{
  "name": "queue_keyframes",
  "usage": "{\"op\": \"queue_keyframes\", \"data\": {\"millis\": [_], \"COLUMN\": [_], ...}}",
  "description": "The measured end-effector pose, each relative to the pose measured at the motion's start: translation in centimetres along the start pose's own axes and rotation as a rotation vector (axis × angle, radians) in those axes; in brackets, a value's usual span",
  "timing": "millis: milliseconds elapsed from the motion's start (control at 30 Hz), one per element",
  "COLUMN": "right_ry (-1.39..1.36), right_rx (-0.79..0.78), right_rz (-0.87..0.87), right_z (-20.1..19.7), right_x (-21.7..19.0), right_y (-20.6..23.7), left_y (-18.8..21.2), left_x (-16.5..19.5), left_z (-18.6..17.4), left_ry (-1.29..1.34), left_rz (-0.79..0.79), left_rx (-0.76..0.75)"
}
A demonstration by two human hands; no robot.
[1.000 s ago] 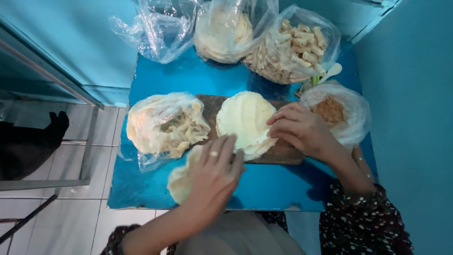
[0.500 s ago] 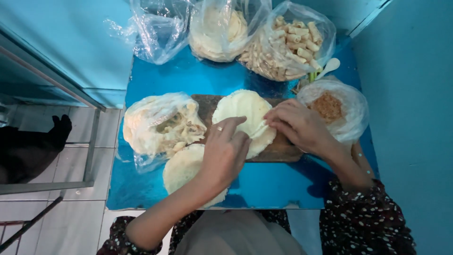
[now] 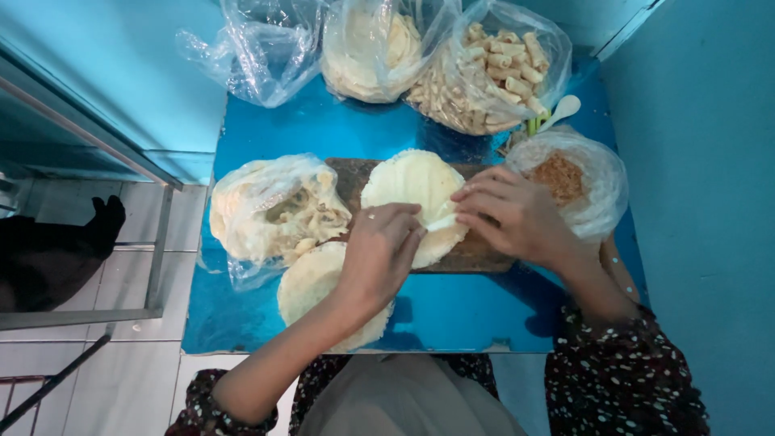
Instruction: The person sits at a small blue table and assembles stuffed flatbreads. They peel thin layers off round dough discs, place a brown filling from a plastic bag onto a dough base, fold the dough over the filling, then cut the folded dough with a knife and set pieces aside.
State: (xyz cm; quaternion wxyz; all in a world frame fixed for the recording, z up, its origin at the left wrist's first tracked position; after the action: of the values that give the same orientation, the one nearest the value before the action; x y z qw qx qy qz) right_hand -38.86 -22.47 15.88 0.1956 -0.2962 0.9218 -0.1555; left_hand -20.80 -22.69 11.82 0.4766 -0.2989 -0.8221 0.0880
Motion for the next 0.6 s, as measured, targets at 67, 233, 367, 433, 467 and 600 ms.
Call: {"op": "queue_keyframes", "data": {"millis": [67,233,367,433,467,600], "right_ry": [0.011,0.008,0.011,-0.010,-0.020,-0.093], "right_rx": [-0.037,0.000,0.002,0.013,0.019,0.074], "right_rz": [-0.051,-0.003,-0.137,-0.119,-0.112,-0.058], "right_z": [-1.0,-2.0,-1.2,-0.9,-0.8,-1.3], "right_x": [-0.3,0.2,-0.1,0.4,0.5,0.8], "right_y": [0.7,1.3,0.9,0.6,0.4,-0.3], "left_y": [0.6,2.3,2.2,1.8,1.4,0.0], "left_x": [1.1,3.2,4.1,4.2,4.1,4.0], "left_z": [0.6,2.1,3.0,3.0,2.9,2.1], "left_ry": [-0.096,-0.353,-0.482,-0.500,-0.476,-0.342], "left_rz": [0.077,0.210,0.291,0.302,0.291,0.205], "left_rx": [-0.036,-0.087,-0.110,-0.116,-0.125,-0.060]}}
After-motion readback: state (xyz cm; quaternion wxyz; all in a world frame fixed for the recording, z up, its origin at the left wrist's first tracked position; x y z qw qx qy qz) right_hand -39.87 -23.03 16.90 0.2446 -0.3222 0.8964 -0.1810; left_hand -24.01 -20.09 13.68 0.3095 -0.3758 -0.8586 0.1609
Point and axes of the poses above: each hand's wrist, its own y-axis away from the middle knuckle, its own z-axis out of the palm, x = y × z, the point moved 7 cm from there along -y, towards the middle knuckle, and after that the axes turned 2 degrees about y, right-handed, at the moved point
